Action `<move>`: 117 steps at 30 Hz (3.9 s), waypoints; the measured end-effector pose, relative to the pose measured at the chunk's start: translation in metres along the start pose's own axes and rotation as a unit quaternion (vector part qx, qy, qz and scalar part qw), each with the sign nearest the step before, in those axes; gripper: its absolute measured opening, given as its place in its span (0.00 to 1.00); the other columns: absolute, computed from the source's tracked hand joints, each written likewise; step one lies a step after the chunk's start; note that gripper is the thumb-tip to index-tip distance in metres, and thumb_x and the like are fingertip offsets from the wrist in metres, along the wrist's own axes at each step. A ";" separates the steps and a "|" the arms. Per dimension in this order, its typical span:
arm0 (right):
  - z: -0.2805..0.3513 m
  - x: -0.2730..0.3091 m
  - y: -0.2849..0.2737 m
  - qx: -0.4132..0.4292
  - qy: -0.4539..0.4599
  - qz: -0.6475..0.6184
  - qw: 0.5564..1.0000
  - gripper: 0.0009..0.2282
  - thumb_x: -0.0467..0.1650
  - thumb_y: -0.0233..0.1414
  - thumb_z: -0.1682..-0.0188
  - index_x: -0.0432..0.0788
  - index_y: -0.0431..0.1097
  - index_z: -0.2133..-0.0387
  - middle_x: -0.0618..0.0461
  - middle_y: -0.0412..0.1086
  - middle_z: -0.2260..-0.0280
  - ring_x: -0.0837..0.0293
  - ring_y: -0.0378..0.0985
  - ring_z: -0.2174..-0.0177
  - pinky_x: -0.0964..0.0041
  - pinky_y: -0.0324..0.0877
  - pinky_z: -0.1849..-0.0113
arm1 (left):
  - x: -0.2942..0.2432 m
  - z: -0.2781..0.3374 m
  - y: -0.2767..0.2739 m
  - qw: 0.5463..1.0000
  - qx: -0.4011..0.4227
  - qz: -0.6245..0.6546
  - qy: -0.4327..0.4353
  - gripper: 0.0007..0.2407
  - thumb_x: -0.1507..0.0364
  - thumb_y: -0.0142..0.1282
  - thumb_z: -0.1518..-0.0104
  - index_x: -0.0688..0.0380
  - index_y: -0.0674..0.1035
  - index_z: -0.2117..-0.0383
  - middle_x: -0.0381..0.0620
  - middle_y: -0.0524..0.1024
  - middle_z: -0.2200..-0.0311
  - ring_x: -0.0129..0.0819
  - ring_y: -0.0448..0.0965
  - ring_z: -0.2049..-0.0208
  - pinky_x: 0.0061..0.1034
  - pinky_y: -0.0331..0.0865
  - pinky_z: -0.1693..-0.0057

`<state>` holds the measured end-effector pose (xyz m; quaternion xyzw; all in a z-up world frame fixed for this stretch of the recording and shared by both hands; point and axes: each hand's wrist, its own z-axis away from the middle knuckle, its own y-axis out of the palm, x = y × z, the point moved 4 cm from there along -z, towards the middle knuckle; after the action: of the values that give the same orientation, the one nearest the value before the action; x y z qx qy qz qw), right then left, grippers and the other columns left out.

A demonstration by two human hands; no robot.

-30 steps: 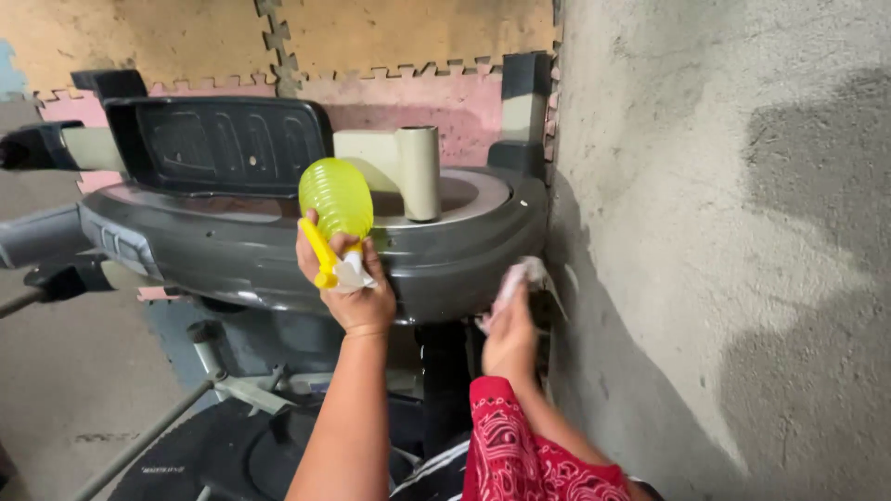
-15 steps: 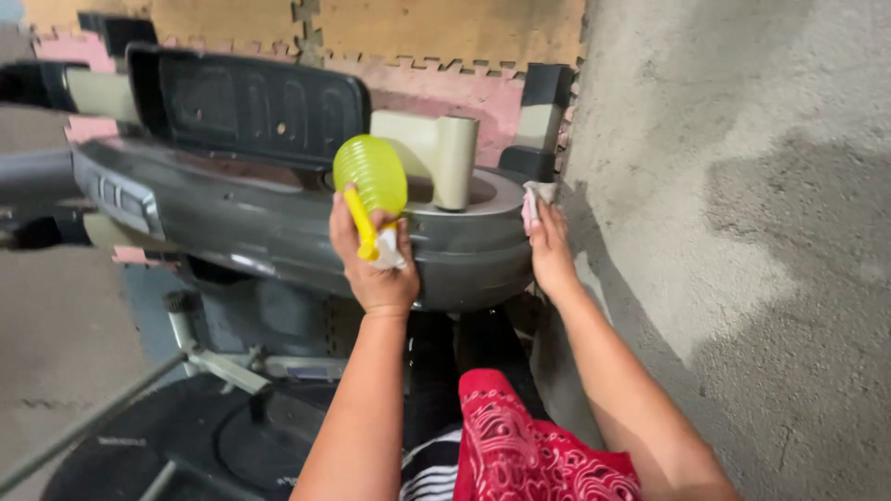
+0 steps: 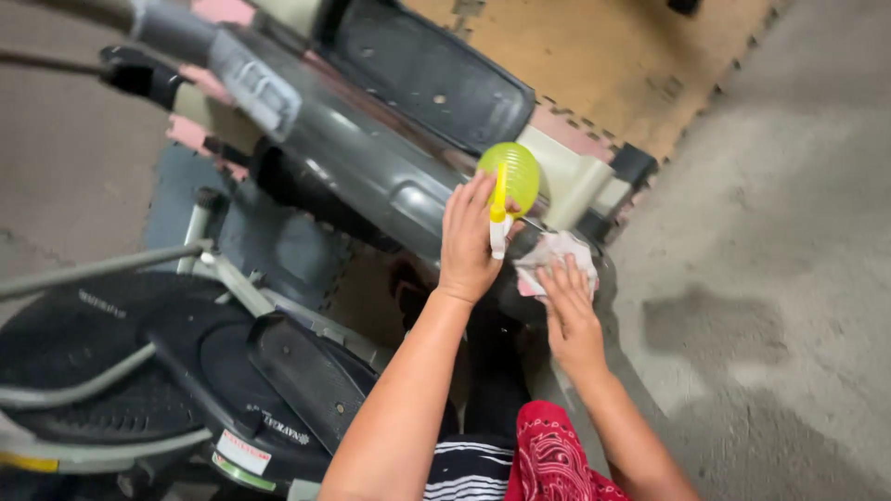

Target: Wiping down and cleaning various pieces of exercise equipment using a spray bottle and a cloth.

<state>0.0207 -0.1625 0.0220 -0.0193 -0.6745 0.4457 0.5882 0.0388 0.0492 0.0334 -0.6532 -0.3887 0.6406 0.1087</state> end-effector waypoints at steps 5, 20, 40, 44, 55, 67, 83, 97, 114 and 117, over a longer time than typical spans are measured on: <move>-0.065 0.031 0.036 0.144 -0.117 0.099 0.978 0.23 0.24 0.50 0.52 0.43 0.65 0.40 0.45 0.57 0.34 0.41 0.52 0.33 0.40 0.47 0.36 | 0.002 0.004 -0.076 0.996 -0.032 0.068 -0.056 0.12 0.71 0.63 0.42 0.57 0.75 0.56 0.51 0.72 0.40 0.53 0.67 0.35 0.49 0.51 0.27; -0.197 0.127 0.192 0.190 -0.267 0.315 0.891 0.23 0.34 0.50 0.45 0.44 0.63 0.35 0.46 0.54 0.31 0.39 0.52 0.33 0.37 0.51 0.37 | 0.127 0.117 -0.183 0.942 -0.212 0.124 -0.230 0.10 0.79 0.54 0.39 0.59 0.72 0.52 0.51 0.76 0.55 0.44 0.79 0.47 0.35 0.71 0.37; -0.183 0.152 0.265 0.284 -0.469 0.476 0.687 0.20 0.33 0.49 0.53 0.46 0.74 0.46 0.55 0.64 0.38 0.47 0.52 0.32 0.38 0.45 0.36 | 0.150 0.180 -0.199 0.933 -0.117 0.141 -0.311 0.19 0.75 0.58 0.43 0.55 0.74 0.44 0.52 0.78 0.61 0.51 0.77 0.55 0.39 0.70 0.44; -0.126 0.143 0.222 0.343 -0.445 0.536 0.630 0.16 0.34 0.47 0.52 0.41 0.75 0.54 0.49 0.67 0.41 0.49 0.56 0.34 0.45 0.46 0.36 | 0.132 0.181 -0.205 0.939 -0.100 0.137 -0.301 0.20 0.75 0.58 0.45 0.58 0.75 0.44 0.51 0.76 0.66 0.50 0.77 0.59 0.39 0.69 0.46; -0.030 0.100 0.090 0.339 -0.389 0.344 0.784 0.20 0.28 0.50 0.62 0.34 0.72 0.54 0.44 0.71 0.47 0.51 0.68 0.43 0.53 0.53 0.38 | 0.091 0.195 -0.182 0.952 -0.150 0.122 -0.236 0.20 0.76 0.55 0.44 0.64 0.70 0.44 0.60 0.69 0.42 0.56 0.73 0.42 0.36 0.69 0.38; -0.035 0.062 0.069 0.225 0.309 -0.140 0.913 0.13 0.30 0.46 0.38 0.36 0.73 0.47 0.48 0.74 0.66 0.56 0.72 0.71 0.53 0.68 0.70 | 0.122 0.246 -0.129 0.885 -0.201 0.147 -0.393 0.18 0.76 0.50 0.45 0.60 0.74 0.47 0.54 0.78 0.53 0.44 0.83 0.58 0.34 0.76 0.48; -0.056 0.031 0.252 0.244 0.356 -0.308 0.848 0.14 0.30 0.47 0.43 0.36 0.69 0.48 0.52 0.75 0.57 0.62 0.77 0.59 0.68 0.71 0.56 | 0.239 0.267 -0.082 0.857 -0.254 0.042 -0.446 0.11 0.76 0.51 0.44 0.65 0.73 0.55 0.65 0.73 0.56 0.65 0.75 0.55 0.47 0.71 0.48; -0.218 0.045 0.489 0.230 0.088 -0.119 0.962 0.15 0.31 0.50 0.42 0.38 0.72 0.45 0.47 0.73 0.69 0.64 0.69 0.74 0.68 0.67 0.71 | 0.290 0.248 -0.117 0.904 -0.113 0.047 -0.411 0.15 0.72 0.55 0.43 0.60 0.71 0.50 0.62 0.70 0.54 0.62 0.75 0.54 0.47 0.73 0.52; -0.080 -0.079 0.451 0.412 -0.369 0.435 0.710 0.28 0.23 0.47 0.54 0.41 0.60 0.36 0.41 0.51 0.31 0.40 0.48 0.31 0.63 0.64 0.42 | 0.317 0.259 -0.110 0.910 -0.154 0.115 -0.367 0.18 0.76 0.56 0.48 0.63 0.71 0.49 0.59 0.71 0.53 0.59 0.75 0.52 0.43 0.74 0.47; -0.055 -0.097 0.409 0.480 -0.269 0.341 0.762 0.30 0.25 0.51 0.67 0.39 0.65 0.44 0.42 0.60 0.37 0.42 0.58 0.37 0.59 0.68 0.48 | 0.318 0.261 -0.106 0.902 -0.155 0.138 -0.378 0.16 0.76 0.55 0.46 0.62 0.72 0.50 0.58 0.71 0.53 0.59 0.76 0.52 0.42 0.74 0.47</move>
<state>-0.1085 0.0625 -0.3130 0.1573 -0.4519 0.8694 0.1236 -0.2801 0.2336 -0.1792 -0.4174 -0.4007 0.7799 -0.2387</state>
